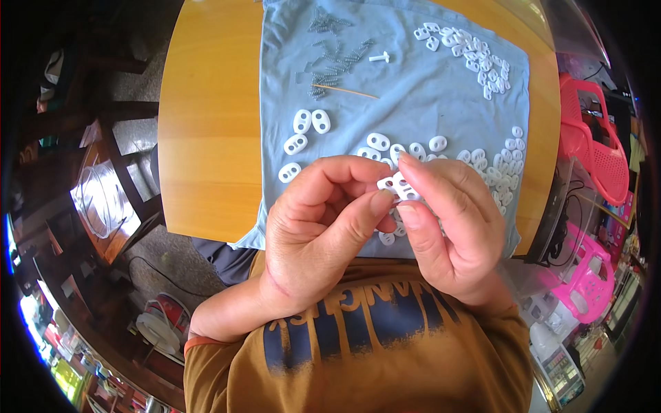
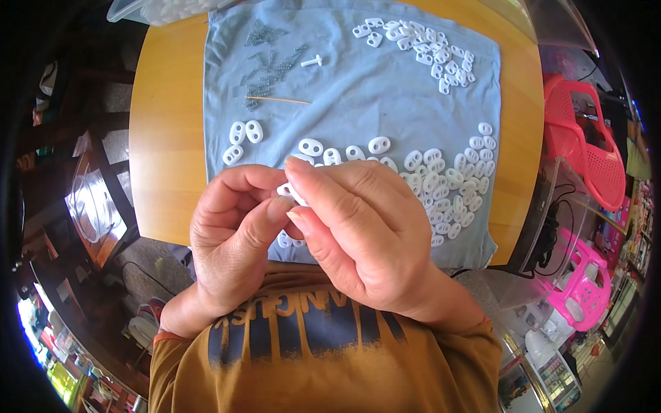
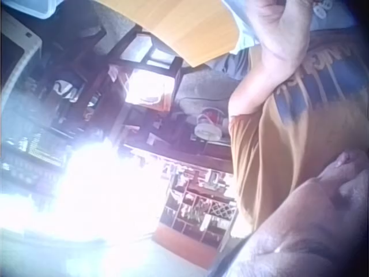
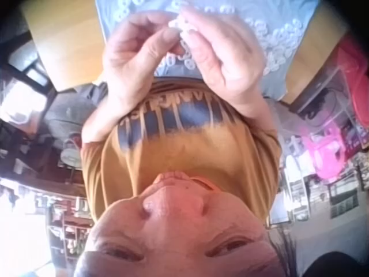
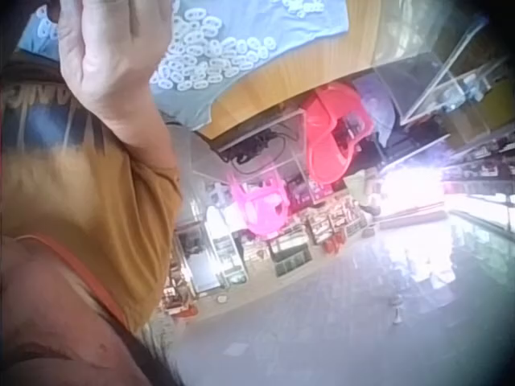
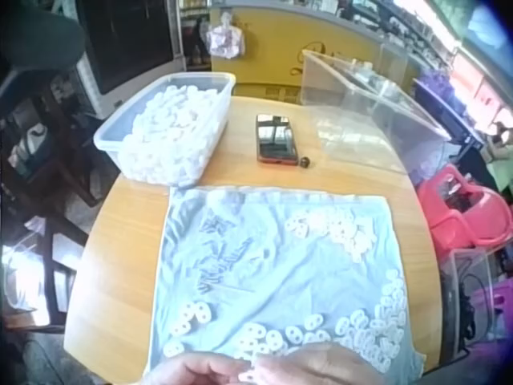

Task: Assembling small white plastic components by inserting metal pins and screws.

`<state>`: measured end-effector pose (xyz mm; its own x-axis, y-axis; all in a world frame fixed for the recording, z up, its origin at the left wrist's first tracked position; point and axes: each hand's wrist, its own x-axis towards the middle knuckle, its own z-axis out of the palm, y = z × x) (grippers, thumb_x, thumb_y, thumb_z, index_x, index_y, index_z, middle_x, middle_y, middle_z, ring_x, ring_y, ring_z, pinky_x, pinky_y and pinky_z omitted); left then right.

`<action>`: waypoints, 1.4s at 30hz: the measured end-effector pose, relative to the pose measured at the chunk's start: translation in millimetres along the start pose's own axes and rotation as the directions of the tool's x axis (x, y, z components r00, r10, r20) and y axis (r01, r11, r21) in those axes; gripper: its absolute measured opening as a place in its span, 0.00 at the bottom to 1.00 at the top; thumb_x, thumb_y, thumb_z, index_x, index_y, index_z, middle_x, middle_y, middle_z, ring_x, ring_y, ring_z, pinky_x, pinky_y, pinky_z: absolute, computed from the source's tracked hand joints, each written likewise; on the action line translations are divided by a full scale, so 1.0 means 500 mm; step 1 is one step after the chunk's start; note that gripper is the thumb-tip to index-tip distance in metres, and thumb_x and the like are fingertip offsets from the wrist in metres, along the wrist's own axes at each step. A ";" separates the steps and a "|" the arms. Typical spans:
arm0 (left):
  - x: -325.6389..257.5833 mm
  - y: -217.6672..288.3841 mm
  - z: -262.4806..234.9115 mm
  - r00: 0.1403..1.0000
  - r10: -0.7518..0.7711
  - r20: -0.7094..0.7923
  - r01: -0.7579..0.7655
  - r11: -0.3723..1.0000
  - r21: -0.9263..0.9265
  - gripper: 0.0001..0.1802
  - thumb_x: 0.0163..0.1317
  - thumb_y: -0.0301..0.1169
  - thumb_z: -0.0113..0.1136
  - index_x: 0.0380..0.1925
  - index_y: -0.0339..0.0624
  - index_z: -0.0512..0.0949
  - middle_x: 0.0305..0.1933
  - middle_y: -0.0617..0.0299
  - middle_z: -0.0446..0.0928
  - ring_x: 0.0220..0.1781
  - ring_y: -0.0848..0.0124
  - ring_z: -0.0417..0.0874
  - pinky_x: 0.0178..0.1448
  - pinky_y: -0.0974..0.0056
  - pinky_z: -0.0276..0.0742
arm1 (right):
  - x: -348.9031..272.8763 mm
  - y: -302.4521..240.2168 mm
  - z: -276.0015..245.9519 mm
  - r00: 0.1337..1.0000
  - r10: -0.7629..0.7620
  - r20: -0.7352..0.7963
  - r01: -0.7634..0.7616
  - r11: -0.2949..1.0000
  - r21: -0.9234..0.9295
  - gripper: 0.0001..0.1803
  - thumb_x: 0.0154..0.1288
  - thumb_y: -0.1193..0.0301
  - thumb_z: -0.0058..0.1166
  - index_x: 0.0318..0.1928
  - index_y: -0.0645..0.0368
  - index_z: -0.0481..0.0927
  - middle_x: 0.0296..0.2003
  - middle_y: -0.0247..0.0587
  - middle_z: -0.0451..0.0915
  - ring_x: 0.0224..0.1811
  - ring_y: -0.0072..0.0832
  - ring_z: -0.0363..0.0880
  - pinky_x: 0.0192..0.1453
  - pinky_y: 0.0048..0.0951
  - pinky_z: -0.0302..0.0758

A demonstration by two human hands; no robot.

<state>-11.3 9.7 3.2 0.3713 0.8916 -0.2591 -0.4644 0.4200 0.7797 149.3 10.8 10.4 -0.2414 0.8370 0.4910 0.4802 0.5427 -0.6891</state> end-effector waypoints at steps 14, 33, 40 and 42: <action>-0.009 -0.001 -0.015 0.985 0.069 0.157 -0.082 0.993 0.082 0.21 0.62 0.16 0.47 0.57 0.30 0.65 0.47 0.54 0.75 0.46 0.73 0.78 0.51 0.71 0.75 | -0.006 -0.008 -0.017 0.974 0.167 0.153 -0.190 0.971 0.147 0.26 0.52 0.80 0.58 0.54 0.69 0.70 0.37 0.45 0.77 0.34 0.33 0.77 0.38 0.28 0.73; -0.008 -0.006 -0.016 0.985 0.089 0.147 -0.111 0.983 0.147 0.19 0.60 0.18 0.52 0.52 0.31 0.65 0.42 0.53 0.76 0.41 0.70 0.80 0.46 0.66 0.79 | -0.013 -0.015 -0.022 0.951 0.270 0.152 -0.304 0.909 0.284 0.18 0.57 0.81 0.52 0.51 0.66 0.74 0.33 0.40 0.76 0.29 0.27 0.73 0.34 0.24 0.70; 0.003 -0.012 -0.018 0.841 0.462 0.281 -0.524 0.568 0.635 0.20 0.47 0.12 0.60 0.42 0.32 0.72 0.35 0.55 0.77 0.33 0.68 0.79 0.37 0.68 0.77 | -0.018 -0.030 -0.017 0.856 0.492 0.159 -0.504 0.727 0.467 0.16 0.59 0.80 0.53 0.50 0.66 0.75 0.33 0.38 0.75 0.33 0.22 0.72 0.38 0.21 0.69; 0.015 -0.013 -0.024 0.702 0.583 0.410 -0.652 0.294 0.699 0.20 0.38 0.13 0.64 0.36 0.33 0.76 0.31 0.57 0.77 0.27 0.65 0.78 0.29 0.67 0.74 | -0.016 -0.033 -0.016 0.816 0.552 0.172 -0.552 0.655 0.516 0.16 0.60 0.80 0.53 0.50 0.67 0.75 0.33 0.37 0.75 0.34 0.21 0.72 0.39 0.20 0.68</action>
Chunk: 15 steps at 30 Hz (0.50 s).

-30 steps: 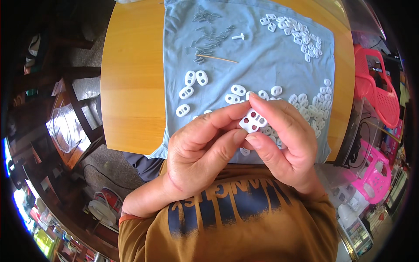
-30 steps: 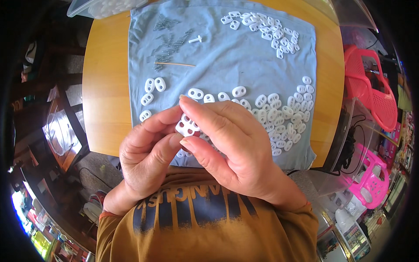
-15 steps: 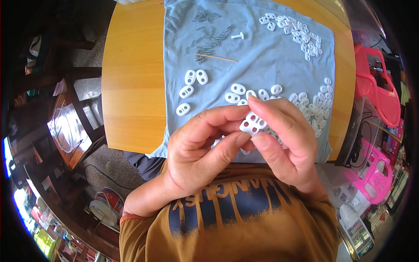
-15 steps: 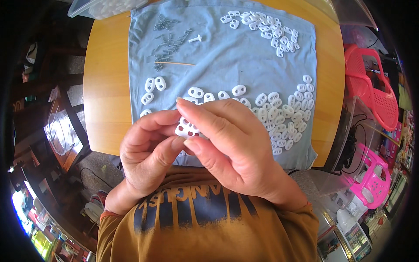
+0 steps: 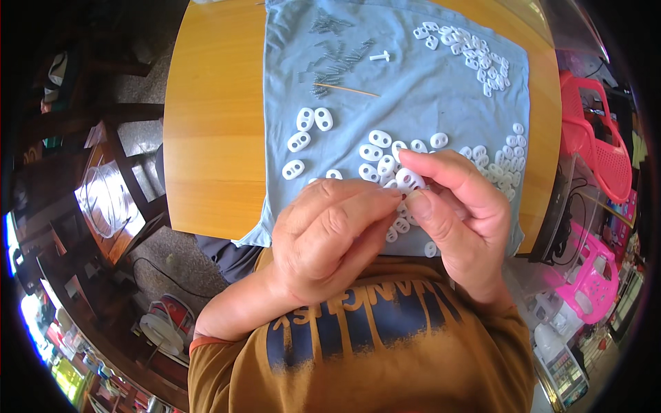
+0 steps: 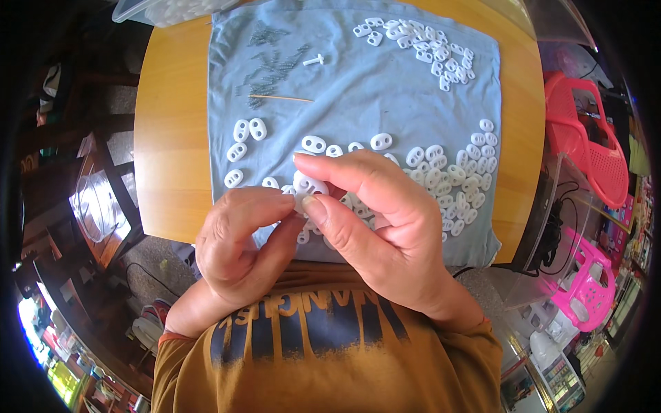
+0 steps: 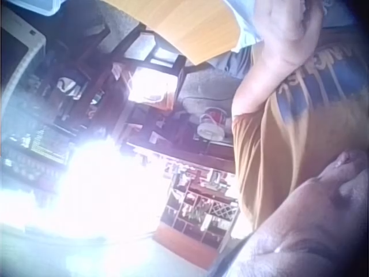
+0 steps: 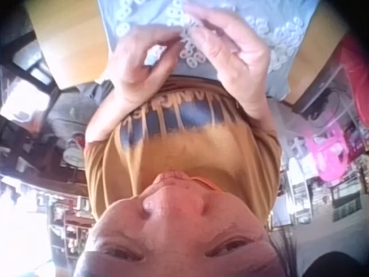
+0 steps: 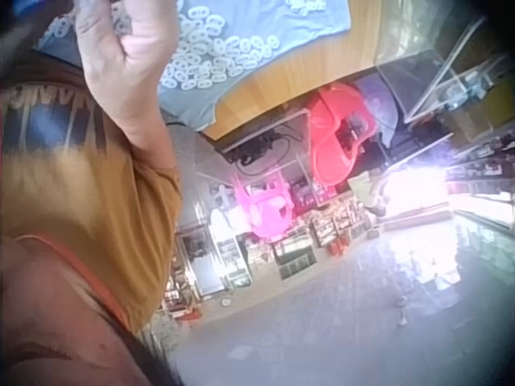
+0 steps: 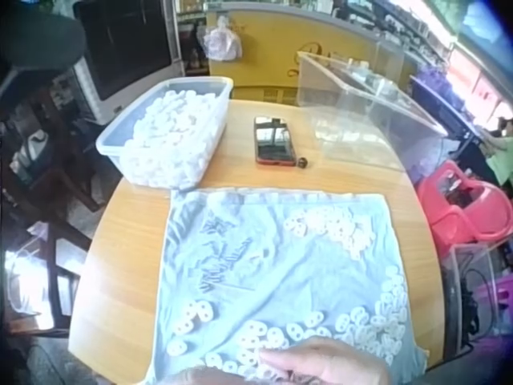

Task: Assembling small white plastic components by inserting metal pins and screws.

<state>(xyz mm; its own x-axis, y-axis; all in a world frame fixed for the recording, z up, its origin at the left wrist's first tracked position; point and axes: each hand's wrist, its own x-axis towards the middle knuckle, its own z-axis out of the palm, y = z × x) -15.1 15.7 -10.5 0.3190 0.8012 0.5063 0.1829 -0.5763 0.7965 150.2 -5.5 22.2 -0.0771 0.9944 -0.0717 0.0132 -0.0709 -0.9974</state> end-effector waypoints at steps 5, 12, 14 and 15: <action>-0.003 -0.023 -0.006 0.983 0.180 -0.029 -0.172 0.970 0.174 0.17 0.40 0.21 0.63 0.35 0.37 0.78 0.30 0.59 0.76 0.25 0.71 0.75 0.25 0.69 0.68 | 0.002 -0.006 -0.001 0.999 0.022 0.039 -0.022 1.000 -0.008 0.14 0.60 0.80 0.52 0.48 0.67 0.76 0.33 0.38 0.76 0.34 0.20 0.71 0.40 0.19 0.68; -0.001 -0.015 -0.024 0.926 0.364 0.096 -0.366 0.813 0.452 0.13 0.41 0.26 0.62 0.32 0.46 0.79 0.33 0.66 0.74 0.26 0.76 0.73 0.34 0.69 0.66 | 0.006 -0.007 0.002 0.999 0.015 0.040 -0.015 1.000 -0.013 0.13 0.61 0.80 0.51 0.47 0.68 0.76 0.33 0.38 0.76 0.33 0.19 0.71 0.38 0.18 0.68; -0.006 -0.007 -0.031 0.928 0.333 0.165 -0.371 0.811 0.452 0.16 0.42 0.24 0.64 0.36 0.42 0.77 0.37 0.62 0.72 0.30 0.70 0.75 0.34 0.65 0.68 | 0.005 -0.008 0.000 0.996 0.042 0.074 -0.042 0.999 -0.001 0.13 0.61 0.80 0.50 0.47 0.68 0.76 0.33 0.37 0.76 0.34 0.18 0.71 0.38 0.17 0.67; -0.005 -0.007 -0.032 0.920 0.352 0.174 -0.391 0.787 0.477 0.15 0.43 0.25 0.63 0.35 0.43 0.77 0.37 0.62 0.73 0.30 0.71 0.75 0.34 0.65 0.68 | 0.004 -0.006 0.000 0.996 0.042 0.073 -0.042 0.999 0.000 0.13 0.61 0.80 0.50 0.47 0.68 0.76 0.33 0.37 0.76 0.34 0.18 0.71 0.38 0.17 0.67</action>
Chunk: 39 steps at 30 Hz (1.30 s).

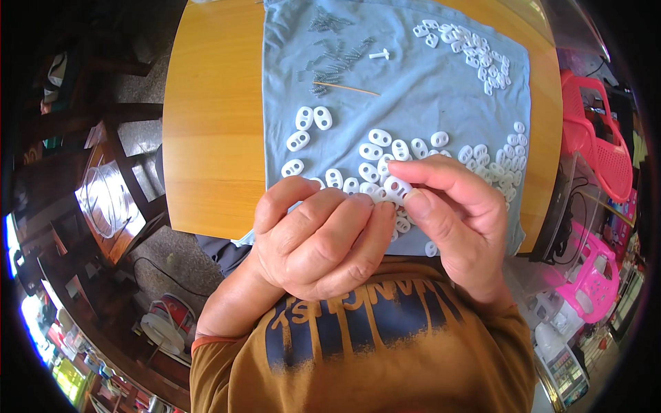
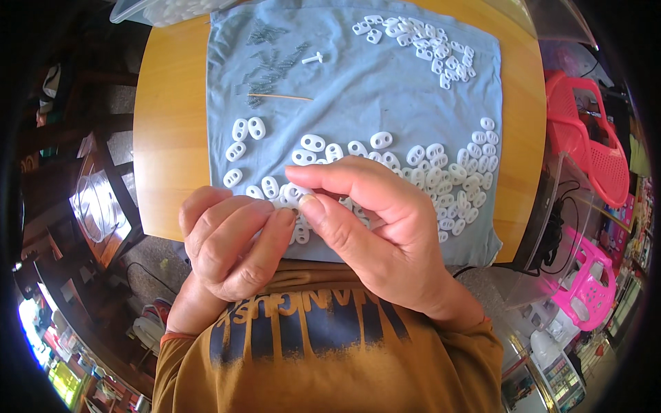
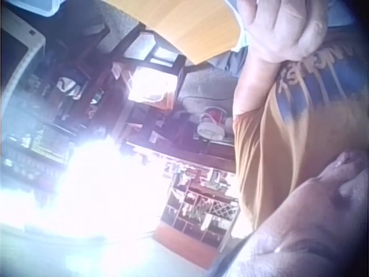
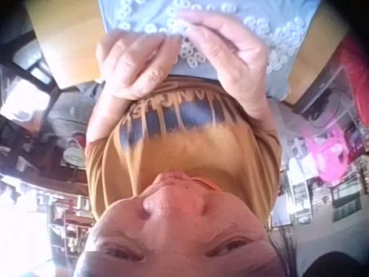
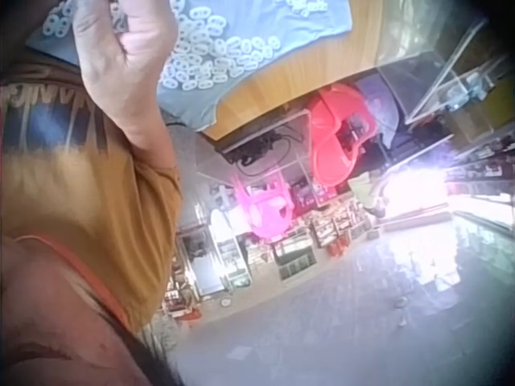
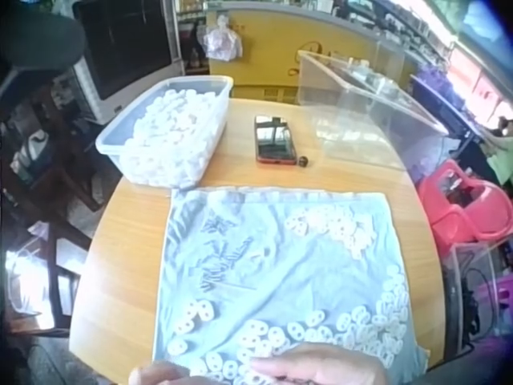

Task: Assembling small white plastic components by inserting metal pins and screws.

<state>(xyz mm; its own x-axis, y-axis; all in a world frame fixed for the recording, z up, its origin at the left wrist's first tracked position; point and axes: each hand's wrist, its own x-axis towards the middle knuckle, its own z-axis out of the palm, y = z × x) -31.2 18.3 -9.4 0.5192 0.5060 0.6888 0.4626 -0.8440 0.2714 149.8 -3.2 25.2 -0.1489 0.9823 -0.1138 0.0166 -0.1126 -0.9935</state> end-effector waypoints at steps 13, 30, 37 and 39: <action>-0.010 -0.005 -0.001 0.996 0.073 0.058 -0.077 0.994 0.075 0.11 0.46 0.26 0.62 0.33 0.46 0.77 0.37 0.64 0.74 0.32 0.72 0.75 0.35 0.65 0.69 | -0.005 0.010 0.012 0.989 0.147 -0.035 -0.133 0.957 0.257 0.11 0.63 0.81 0.49 0.46 0.68 0.76 0.37 0.36 0.77 0.39 0.14 0.72 0.43 0.15 0.69; -0.016 -0.001 -0.010 0.990 0.109 0.095 -0.119 0.987 0.112 0.11 0.47 0.24 0.61 0.34 0.44 0.77 0.37 0.64 0.73 0.31 0.72 0.75 0.36 0.65 0.68 | -0.005 0.014 0.030 0.972 0.202 -0.119 -0.164 0.949 0.270 0.08 0.59 0.81 0.51 0.41 0.67 0.77 0.33 0.36 0.77 0.33 0.16 0.73 0.38 0.17 0.69; -0.016 -0.008 -0.004 0.996 0.091 -0.011 -0.089 0.989 0.120 0.12 0.43 0.29 0.57 0.32 0.48 0.79 0.34 0.67 0.74 0.28 0.75 0.74 0.36 0.68 0.65 | -0.006 0.018 0.036 0.982 0.147 -0.121 -0.120 0.971 0.207 0.08 0.60 0.80 0.51 0.41 0.66 0.77 0.32 0.35 0.76 0.33 0.15 0.71 0.37 0.16 0.68; -0.015 -0.007 -0.007 0.997 0.070 -0.012 -0.068 0.994 0.087 0.13 0.42 0.28 0.57 0.32 0.47 0.78 0.34 0.66 0.74 0.27 0.75 0.74 0.35 0.68 0.66 | -0.007 0.016 0.037 0.977 0.166 -0.136 -0.133 0.966 0.220 0.08 0.60 0.80 0.52 0.40 0.66 0.78 0.32 0.34 0.76 0.32 0.15 0.71 0.37 0.17 0.68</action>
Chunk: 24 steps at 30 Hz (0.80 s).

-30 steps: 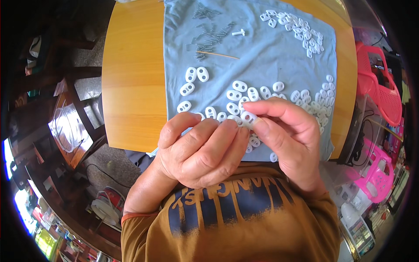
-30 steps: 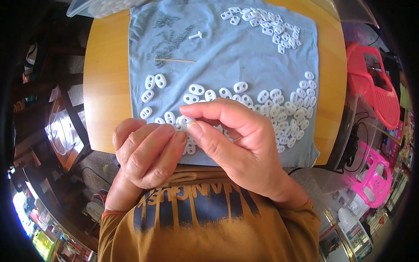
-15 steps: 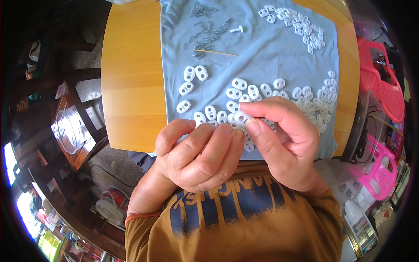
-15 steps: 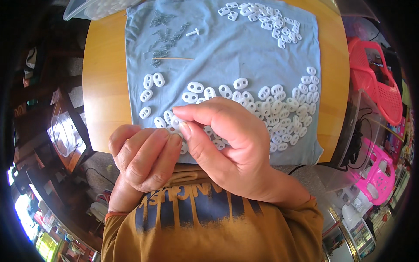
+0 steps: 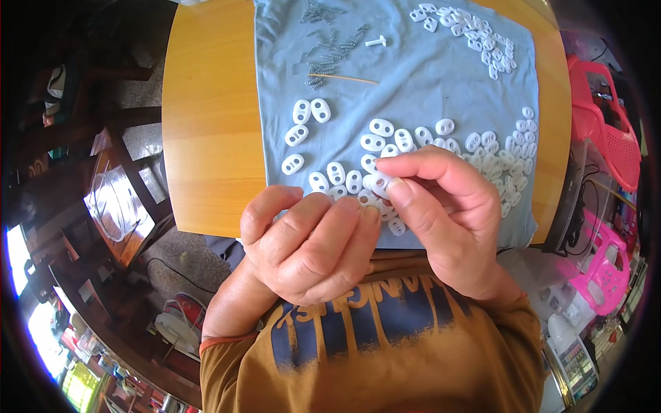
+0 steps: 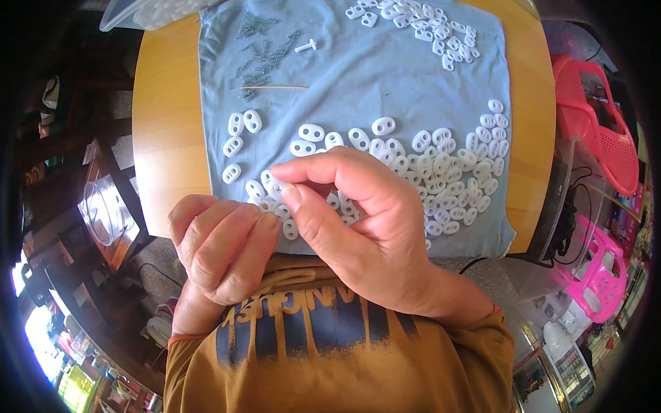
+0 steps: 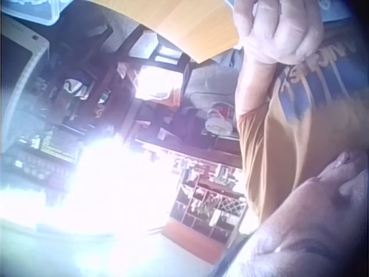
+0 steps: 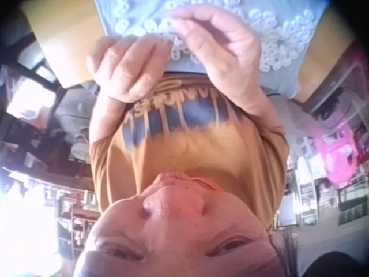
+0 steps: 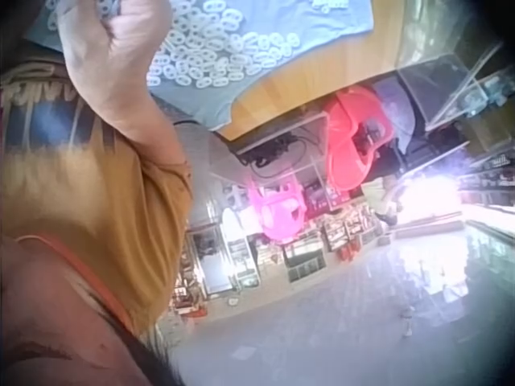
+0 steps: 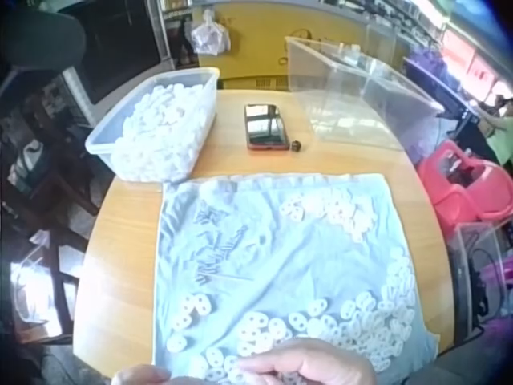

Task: Assembling small white plastic components by inserting metal pins and screws.

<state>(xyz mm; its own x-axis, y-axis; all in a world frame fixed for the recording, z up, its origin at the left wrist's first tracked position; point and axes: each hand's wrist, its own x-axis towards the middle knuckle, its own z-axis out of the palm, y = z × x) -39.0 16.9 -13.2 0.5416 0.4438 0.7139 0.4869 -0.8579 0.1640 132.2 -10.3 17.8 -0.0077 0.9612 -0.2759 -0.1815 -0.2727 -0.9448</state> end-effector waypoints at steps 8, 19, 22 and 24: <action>-0.013 0.000 0.012 0.947 -0.320 -0.033 0.282 0.876 -0.391 0.19 0.35 0.17 0.62 0.33 0.39 0.77 0.33 0.61 0.75 0.26 0.71 0.73 0.30 0.66 0.68 | -0.001 -0.002 0.001 0.999 0.019 0.039 -0.024 0.992 0.127 0.09 0.62 0.81 0.49 0.43 0.67 0.76 0.32 0.32 0.76 0.33 0.13 0.69 0.37 0.14 0.66; 0.013 0.036 -0.019 0.375 -0.758 0.533 0.534 -0.294 -0.793 0.10 0.56 0.16 0.55 0.39 0.36 0.72 0.31 0.67 0.73 0.27 0.84 0.71 0.31 0.79 0.67 | 0.004 -0.012 -0.005 0.943 -0.329 0.057 0.329 0.885 -0.330 0.11 0.59 0.82 0.50 0.43 0.68 0.76 0.35 0.40 0.78 0.36 0.22 0.75 0.41 0.20 0.71; 0.010 0.027 -0.023 0.392 -0.766 0.510 0.519 -0.273 -0.810 0.10 0.57 0.17 0.55 0.39 0.35 0.72 0.30 0.68 0.73 0.27 0.85 0.70 0.31 0.79 0.66 | 0.055 0.007 -0.022 0.701 -0.666 0.256 0.580 0.323 -0.748 0.14 0.50 0.86 0.55 0.41 0.66 0.78 0.30 0.43 0.77 0.30 0.29 0.75 0.33 0.25 0.71; 0.009 0.018 -0.026 0.393 -0.774 0.496 0.546 -0.238 -0.803 0.10 0.57 0.17 0.56 0.39 0.35 0.72 0.30 0.68 0.73 0.27 0.85 0.70 0.31 0.79 0.65 | 0.073 0.014 -0.029 0.661 -0.692 0.290 0.569 0.210 -0.795 0.15 0.47 0.85 0.58 0.40 0.63 0.79 0.28 0.42 0.77 0.27 0.33 0.76 0.31 0.27 0.72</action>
<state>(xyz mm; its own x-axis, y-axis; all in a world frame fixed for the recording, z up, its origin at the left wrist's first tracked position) -41.2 8.0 0.6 0.1760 0.9670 -0.1843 -0.3706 0.2385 0.8976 144.9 22.2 -1.5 -0.1649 0.8365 0.5226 0.7398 0.4553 -0.4954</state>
